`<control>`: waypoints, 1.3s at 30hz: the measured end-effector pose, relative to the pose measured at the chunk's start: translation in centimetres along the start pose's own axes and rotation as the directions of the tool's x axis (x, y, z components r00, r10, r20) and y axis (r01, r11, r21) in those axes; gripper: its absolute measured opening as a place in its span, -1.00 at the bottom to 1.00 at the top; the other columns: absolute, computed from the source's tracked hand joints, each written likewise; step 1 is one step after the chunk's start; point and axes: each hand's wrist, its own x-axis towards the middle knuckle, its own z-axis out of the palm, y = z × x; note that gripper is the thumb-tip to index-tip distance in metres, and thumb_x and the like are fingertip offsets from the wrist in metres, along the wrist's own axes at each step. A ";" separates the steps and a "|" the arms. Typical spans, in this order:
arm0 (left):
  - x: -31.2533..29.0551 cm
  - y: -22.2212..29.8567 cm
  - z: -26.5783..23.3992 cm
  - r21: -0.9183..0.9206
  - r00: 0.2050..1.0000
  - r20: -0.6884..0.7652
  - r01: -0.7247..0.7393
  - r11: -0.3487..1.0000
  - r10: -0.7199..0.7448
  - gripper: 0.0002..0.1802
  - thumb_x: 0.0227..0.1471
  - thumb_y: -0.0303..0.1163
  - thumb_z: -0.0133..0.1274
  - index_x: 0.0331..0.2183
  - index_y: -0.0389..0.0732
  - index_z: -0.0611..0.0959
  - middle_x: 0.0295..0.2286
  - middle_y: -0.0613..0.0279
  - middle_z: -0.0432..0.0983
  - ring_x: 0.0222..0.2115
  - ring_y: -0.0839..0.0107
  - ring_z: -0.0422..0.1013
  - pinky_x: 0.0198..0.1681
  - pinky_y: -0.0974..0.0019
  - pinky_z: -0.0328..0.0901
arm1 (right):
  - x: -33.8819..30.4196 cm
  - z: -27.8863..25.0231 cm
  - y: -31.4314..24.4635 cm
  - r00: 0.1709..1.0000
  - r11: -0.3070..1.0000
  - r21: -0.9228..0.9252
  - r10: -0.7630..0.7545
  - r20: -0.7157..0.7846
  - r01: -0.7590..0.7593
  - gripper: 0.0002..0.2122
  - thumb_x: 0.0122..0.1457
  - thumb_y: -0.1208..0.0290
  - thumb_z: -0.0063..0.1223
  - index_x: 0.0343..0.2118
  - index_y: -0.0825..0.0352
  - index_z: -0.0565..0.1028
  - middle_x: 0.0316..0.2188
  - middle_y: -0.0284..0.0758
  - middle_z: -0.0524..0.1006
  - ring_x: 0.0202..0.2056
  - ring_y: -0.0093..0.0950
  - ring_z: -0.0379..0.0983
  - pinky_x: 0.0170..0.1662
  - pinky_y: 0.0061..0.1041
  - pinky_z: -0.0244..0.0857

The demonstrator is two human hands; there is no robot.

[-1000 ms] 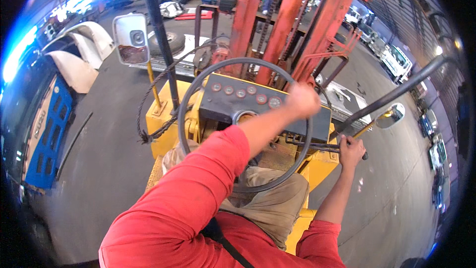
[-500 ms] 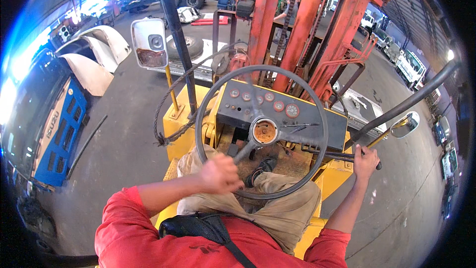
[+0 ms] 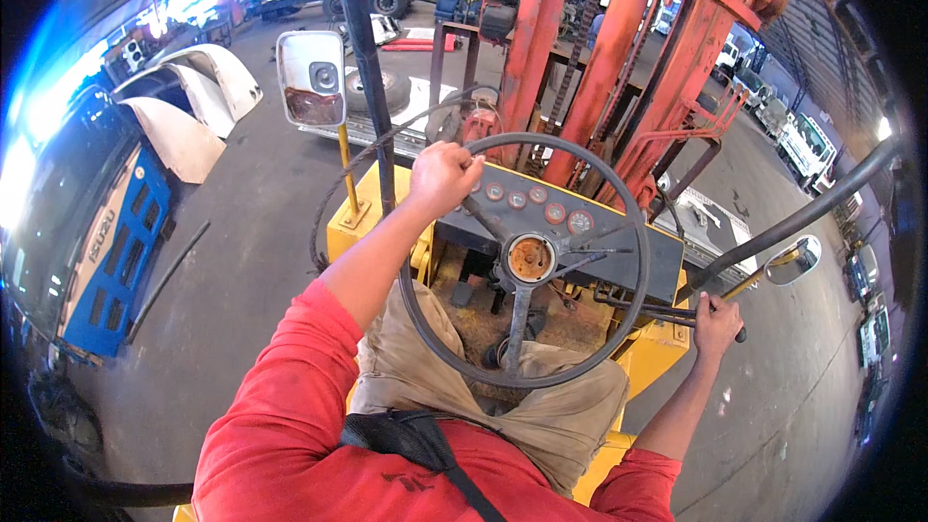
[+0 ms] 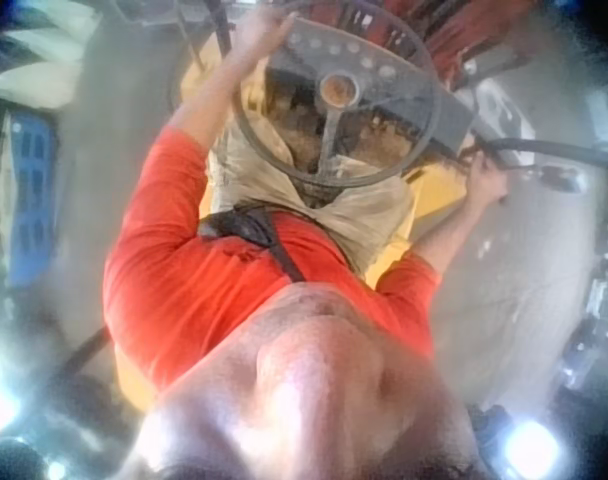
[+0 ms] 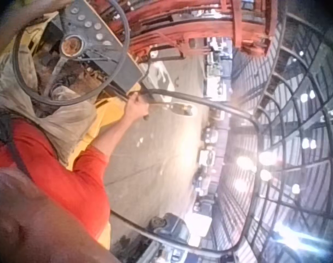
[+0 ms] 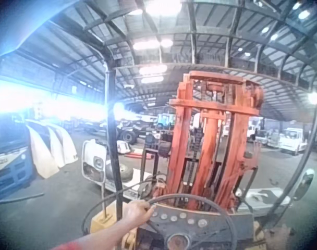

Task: The person operates a yellow forklift inside a large indoor garage. They steer the vehicle, engage the controls, and maneuver the forks to approach and lift a flat metal object from the floor.

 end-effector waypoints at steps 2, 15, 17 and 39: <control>1.4 -0.1 0.9 0.022 0.999 0.022 0.024 0.999 -0.024 -0.59 0.09 -0.11 0.20 -0.61 -0.23 0.70 -0.52 0.03 0.58 -0.36 -0.03 0.51 -0.22 -0.07 0.39 | -0.3 0.3 -0.3 1.000 1.000 -0.004 0.008 -0.005 -0.008 -0.68 0.19 0.11 0.25 -0.29 0.31 0.73 -0.30 0.00 0.56 -0.18 0.02 0.48 0.02 -0.08 0.28; 4.5 -2.3 4.9 -0.055 1.000 0.022 -0.009 0.998 0.010 -0.55 0.11 -0.04 0.15 -0.57 -0.23 0.70 -0.47 -0.08 0.59 -0.32 -0.13 0.52 -0.20 -0.13 0.38 | -1.9 2.9 -1.9 0.997 0.999 -0.017 -0.033 -0.072 0.032 -0.66 0.22 0.06 0.23 -0.34 0.30 0.72 -0.37 -0.07 0.57 -0.18 -0.07 0.50 -0.02 -0.10 0.27; 4.7 -3.1 4.7 -0.073 1.000 -0.002 -0.015 0.997 0.015 -0.54 0.13 -0.02 0.15 -0.55 -0.23 0.72 -0.47 -0.08 0.60 -0.30 -0.13 0.53 -0.18 -0.12 0.39 | -2.3 3.4 -2.5 0.990 0.999 -0.012 -0.043 -0.136 0.041 -0.68 0.19 0.08 0.25 -0.34 0.29 0.73 -0.40 -0.07 0.59 -0.20 -0.08 0.51 -0.04 -0.10 0.29; 2.6 -9.9 5.3 -0.126 0.998 0.056 0.014 0.992 -0.007 -0.66 0.13 -0.08 0.17 -0.36 -0.15 0.81 -0.34 -0.05 0.68 -0.25 -0.09 0.58 -0.14 -0.05 0.44 | -8.1 7.8 -8.0 0.982 0.997 -0.071 -0.009 -0.189 -0.005 -0.70 0.21 0.06 0.23 -0.36 0.23 0.73 -0.43 -0.18 0.59 -0.19 -0.16 0.51 -0.05 -0.14 0.28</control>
